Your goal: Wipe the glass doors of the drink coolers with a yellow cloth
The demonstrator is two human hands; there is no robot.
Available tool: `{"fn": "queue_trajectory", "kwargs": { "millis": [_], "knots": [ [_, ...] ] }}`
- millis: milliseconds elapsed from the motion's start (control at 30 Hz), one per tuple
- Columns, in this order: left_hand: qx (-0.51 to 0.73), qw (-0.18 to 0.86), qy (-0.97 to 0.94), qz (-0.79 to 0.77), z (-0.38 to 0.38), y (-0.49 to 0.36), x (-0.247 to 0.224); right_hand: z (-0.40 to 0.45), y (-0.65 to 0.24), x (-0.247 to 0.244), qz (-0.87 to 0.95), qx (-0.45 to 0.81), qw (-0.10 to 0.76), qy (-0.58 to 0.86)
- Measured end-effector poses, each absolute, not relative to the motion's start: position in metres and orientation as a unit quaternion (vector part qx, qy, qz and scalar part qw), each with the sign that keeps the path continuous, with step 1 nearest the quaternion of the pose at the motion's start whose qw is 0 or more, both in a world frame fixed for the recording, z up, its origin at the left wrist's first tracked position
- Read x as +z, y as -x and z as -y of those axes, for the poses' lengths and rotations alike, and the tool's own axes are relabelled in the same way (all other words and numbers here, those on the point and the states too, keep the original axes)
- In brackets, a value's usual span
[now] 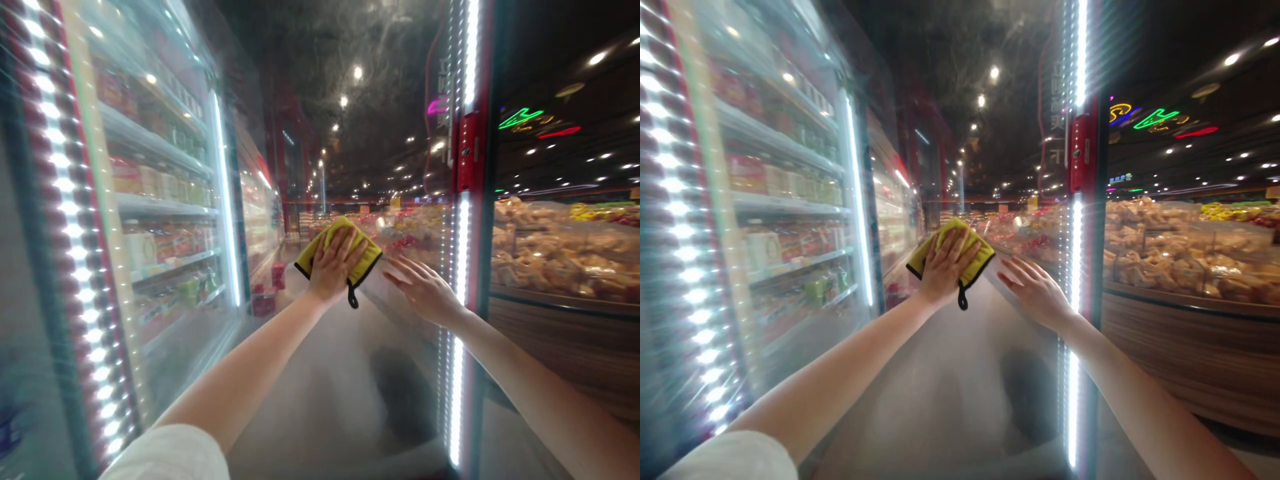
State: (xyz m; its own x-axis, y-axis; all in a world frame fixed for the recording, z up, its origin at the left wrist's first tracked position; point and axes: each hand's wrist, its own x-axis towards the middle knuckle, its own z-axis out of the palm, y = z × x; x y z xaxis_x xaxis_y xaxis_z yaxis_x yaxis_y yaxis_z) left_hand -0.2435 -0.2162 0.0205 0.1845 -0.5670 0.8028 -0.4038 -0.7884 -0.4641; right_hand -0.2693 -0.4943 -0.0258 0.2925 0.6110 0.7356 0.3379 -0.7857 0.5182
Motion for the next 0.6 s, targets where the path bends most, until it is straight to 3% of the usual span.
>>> {"fn": "queue_trajectory", "kwargs": {
  "millis": [100, 200, 300, 433, 600],
  "knots": [
    [-0.517, 0.167, 0.726, -0.422, 0.189, 0.249, -0.009, 0.514, 0.267, -0.032, -0.333, 0.502, 0.13, -0.788],
    [-0.503, 0.187, 0.73, -0.424, 0.154, 0.252, -0.007, 0.537, 0.268, -0.035, -0.344, 0.496, 0.131, -0.787],
    [-0.518, 0.133, 0.771, -0.347, 0.154, 0.25, 0.022, 0.554, 0.27, -0.034, -0.335, 0.497, 0.13, -0.789],
    [-0.581, 0.035, 0.77, -0.263, 0.215, 0.24, 0.056, 0.56, 0.272, -0.029, -0.346, 0.499, 0.137, -0.783],
    [-0.589, 0.024, 0.763, -0.267, 0.277, 0.234, 0.026, 0.562, 0.272, -0.028, -0.359, 0.504, 0.136, -0.774]
  ]
}}
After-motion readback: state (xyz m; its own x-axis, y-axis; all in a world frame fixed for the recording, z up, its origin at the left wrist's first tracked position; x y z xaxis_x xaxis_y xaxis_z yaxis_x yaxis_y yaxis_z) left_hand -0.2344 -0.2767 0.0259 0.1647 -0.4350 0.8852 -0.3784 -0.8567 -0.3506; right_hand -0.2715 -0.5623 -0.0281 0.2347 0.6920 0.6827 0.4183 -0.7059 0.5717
